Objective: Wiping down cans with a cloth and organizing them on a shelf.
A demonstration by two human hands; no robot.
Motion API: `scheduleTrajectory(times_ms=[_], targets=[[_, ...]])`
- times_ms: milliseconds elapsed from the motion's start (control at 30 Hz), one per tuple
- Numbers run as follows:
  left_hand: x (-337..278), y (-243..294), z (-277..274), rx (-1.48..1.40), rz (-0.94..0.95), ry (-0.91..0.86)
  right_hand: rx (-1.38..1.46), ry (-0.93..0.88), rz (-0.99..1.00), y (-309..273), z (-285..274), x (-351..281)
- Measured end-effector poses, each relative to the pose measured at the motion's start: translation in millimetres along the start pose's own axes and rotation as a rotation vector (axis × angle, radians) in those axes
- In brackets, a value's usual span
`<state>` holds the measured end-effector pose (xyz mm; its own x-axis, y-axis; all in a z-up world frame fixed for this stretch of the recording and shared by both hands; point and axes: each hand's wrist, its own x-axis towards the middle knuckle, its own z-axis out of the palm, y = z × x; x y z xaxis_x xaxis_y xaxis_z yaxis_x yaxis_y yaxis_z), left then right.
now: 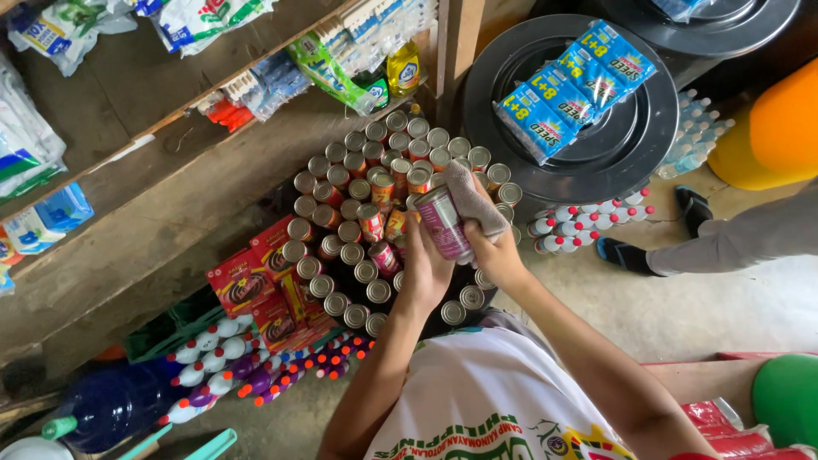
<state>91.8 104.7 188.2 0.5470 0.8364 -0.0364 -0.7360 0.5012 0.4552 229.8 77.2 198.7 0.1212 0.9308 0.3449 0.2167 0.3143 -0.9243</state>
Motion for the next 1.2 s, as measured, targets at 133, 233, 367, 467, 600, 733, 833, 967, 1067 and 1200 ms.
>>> scheduleTrajectory(times_ms=[133,233,367,467,600,733,833,967,1067,1200], targets=[[-2,-11,-28,0.04,-0.021,-0.027,0.02,0.017,-0.032,-8,3,-27],[-10,-2,-23,1.771,0.682,-0.228,-0.374,-0.011,-0.363,-32,6,-41],[-3,-6,-14,0.974,0.211,-0.123,-0.52,-0.005,-0.507,-25,-5,-31],[-5,-12,-8,0.441,-0.038,-0.085,-0.264,0.078,-0.295,11,-14,-25],[-10,-12,10,0.655,-0.025,-0.139,0.344,0.196,0.335,73,-20,-44],[-8,-31,-13,0.75,0.05,-0.078,0.127,0.199,0.172,0,-18,-54],[-9,-41,-32,0.758,-0.089,0.05,-0.315,0.148,-0.202,-37,-21,-60],[-10,-39,-15,0.664,-0.167,-0.313,-0.275,0.19,-0.174,-32,-41,-61],[-10,-50,13,0.715,-0.229,-0.421,-0.224,0.245,-0.01,-39,-55,-62],[-6,-80,4,1.198,0.176,-0.521,-0.627,0.266,-0.048,-71,-62,-76]])
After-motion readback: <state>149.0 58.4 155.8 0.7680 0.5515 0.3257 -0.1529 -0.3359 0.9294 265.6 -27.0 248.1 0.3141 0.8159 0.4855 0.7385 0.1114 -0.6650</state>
